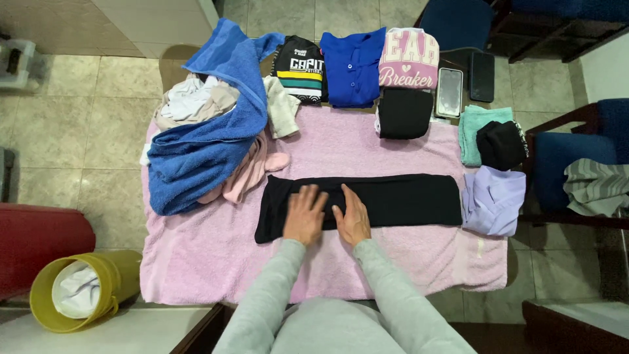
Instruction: The person folds a black t-shirt and a beige t-shirt on a pink towel-covered table. They smooth the fabric, fold the sleeves and sides, then roll each shirt into a compact bundle and place it on a growing stack of folded clothes.
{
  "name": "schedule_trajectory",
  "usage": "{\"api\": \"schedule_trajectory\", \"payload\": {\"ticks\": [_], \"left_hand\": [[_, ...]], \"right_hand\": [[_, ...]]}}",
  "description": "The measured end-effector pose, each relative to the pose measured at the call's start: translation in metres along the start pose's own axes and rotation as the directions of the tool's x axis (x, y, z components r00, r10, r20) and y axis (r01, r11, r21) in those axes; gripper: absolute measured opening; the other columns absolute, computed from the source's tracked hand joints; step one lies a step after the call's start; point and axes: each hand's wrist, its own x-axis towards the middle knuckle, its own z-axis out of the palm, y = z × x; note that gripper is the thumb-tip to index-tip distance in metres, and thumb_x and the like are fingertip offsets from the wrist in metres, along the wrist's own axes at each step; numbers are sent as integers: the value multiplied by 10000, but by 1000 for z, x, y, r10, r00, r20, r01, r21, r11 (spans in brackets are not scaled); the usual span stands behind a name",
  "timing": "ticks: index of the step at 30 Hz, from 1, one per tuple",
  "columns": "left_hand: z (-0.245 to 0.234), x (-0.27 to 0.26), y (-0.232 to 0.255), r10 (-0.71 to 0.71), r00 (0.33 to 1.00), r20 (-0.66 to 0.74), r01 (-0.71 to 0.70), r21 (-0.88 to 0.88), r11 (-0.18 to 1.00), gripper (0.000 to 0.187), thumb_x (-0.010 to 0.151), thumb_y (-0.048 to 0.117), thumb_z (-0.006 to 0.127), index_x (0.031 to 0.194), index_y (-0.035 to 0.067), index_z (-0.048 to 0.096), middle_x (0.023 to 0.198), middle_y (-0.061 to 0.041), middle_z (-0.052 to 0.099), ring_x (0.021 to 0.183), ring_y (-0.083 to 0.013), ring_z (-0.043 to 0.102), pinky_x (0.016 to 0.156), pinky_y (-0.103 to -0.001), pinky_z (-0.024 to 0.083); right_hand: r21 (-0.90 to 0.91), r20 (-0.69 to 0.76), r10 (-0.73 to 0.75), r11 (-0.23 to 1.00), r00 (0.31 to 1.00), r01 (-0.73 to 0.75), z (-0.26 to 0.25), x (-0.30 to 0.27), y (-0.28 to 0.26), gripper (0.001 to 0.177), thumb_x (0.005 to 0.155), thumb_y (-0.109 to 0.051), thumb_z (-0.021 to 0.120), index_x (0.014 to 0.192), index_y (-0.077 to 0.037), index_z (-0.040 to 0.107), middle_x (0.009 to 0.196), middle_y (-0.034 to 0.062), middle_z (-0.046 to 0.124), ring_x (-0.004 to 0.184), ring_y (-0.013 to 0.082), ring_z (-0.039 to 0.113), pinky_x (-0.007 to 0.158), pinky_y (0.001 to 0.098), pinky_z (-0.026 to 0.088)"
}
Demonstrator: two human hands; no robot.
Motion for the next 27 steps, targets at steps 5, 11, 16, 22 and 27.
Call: {"api": "schedule_trajectory", "payload": {"ticks": [5,11,16,22,27], "left_hand": [[-8,-7,-33,-96,991,96,89,76,993,588,982,435,410,1527,223,345,1605,-158,256,1489,-368,169,1174,-569,123],[-8,-15,-45,-228,974,-7,227,94,969,610,947,548,419,1498,290,380,1600,-78,284,1470,-307,227,1152,-584,164],[-2,12,-74,-190,955,-227,220,114,969,449,929,282,477,1375,300,536,1423,-49,484,1251,-269,475,998,-474,374],[15,33,-121,-90,980,-179,134,253,958,301,848,253,448,1050,312,662,978,1,654,974,-269,554,899,-473,365],[-72,37,-87,-170,972,-163,208,254,945,218,802,217,492,796,157,702,789,-84,702,874,-291,646,788,-477,443]], "right_hand": [[-184,31,27,983,999,-20,-7,-10,26,539,996,-247,480,1492,-72,362,1545,181,356,1448,341,285,1192,494,185],[-326,93,86,944,992,-52,-11,-17,45,531,1019,-315,408,1525,-177,317,1620,82,233,1488,287,191,1202,485,145],[-326,118,100,944,988,-56,-3,-14,54,565,1009,-304,419,1542,-181,279,1633,92,184,1494,309,156,1195,525,137],[-381,153,56,924,987,6,2,-15,65,632,989,-300,441,1565,-178,211,1639,105,133,1497,340,122,1185,551,153],[-369,239,114,929,964,-19,-7,-12,65,668,979,-321,460,1576,-210,182,1655,70,74,1509,325,86,1195,548,139]]}}
